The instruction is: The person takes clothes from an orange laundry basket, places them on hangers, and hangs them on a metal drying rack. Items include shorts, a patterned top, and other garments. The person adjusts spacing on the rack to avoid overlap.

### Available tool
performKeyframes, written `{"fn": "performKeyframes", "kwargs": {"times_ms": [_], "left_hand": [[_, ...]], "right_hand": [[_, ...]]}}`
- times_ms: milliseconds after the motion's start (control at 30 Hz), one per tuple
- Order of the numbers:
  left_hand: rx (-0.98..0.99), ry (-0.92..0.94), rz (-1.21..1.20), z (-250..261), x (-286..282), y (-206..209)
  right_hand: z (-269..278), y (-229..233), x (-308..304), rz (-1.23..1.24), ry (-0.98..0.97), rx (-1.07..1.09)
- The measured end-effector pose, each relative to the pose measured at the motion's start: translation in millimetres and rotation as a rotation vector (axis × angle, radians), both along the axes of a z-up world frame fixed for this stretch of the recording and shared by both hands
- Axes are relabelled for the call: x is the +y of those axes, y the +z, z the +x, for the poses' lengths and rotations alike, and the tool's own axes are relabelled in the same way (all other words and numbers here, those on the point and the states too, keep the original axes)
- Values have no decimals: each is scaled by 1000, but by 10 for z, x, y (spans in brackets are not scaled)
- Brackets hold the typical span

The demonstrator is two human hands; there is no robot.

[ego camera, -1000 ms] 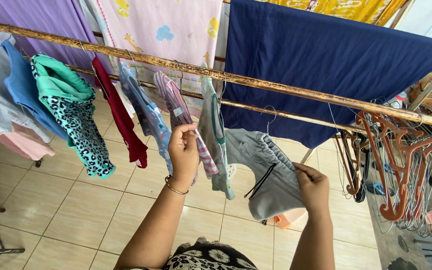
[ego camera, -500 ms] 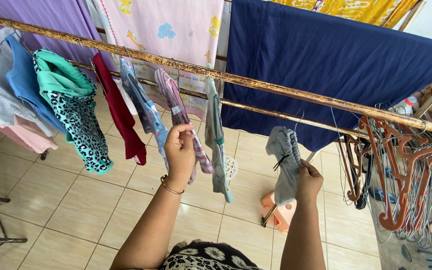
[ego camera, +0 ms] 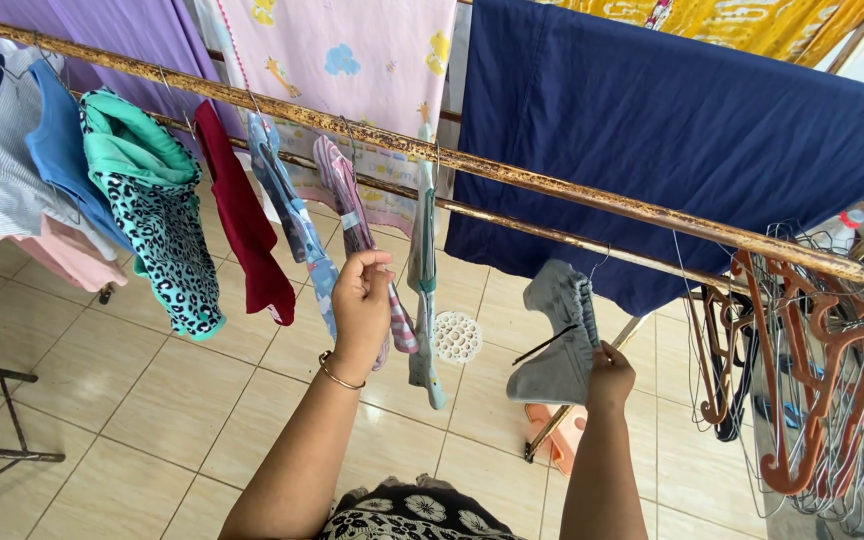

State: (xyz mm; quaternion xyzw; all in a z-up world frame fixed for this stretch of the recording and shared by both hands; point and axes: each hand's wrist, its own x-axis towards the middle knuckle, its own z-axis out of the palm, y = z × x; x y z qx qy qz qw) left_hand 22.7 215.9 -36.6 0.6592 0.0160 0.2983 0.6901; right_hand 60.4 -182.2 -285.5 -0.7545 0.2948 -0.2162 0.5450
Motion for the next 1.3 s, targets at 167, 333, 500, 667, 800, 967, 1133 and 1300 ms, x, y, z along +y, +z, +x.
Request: {"fn": "performKeyframes", "kwargs": {"times_ms": [167, 333, 500, 667, 800, 967, 1133, 1300], "left_hand": [[16, -8, 34, 22, -96, -34], [0, -8, 57, 74, -200, -93], [11, -53, 44, 87, -325, -140], [25, -89, 32, 138, -534, -230], [28, -141, 28, 105, -706, -208], [0, -179, 55, 87, -790, -238], [0, -134, 105, 66, -624, -37], [-224, 235, 431, 310, -192, 327]], "right_hand": [[63, -165, -206, -90, -39, 49], [72, -43, -177, -458, -216, 337], [53, 596, 330, -358, 160, -66], [-115, 1431, 1148, -72, 469, -226], [-200, 1881, 1554, -46, 791, -350], [-166, 1957, 1665, -246, 786, -370], [-211, 2079, 1657, -256, 760, -406], [-396, 2295, 1693, -287, 731, -448]]}}
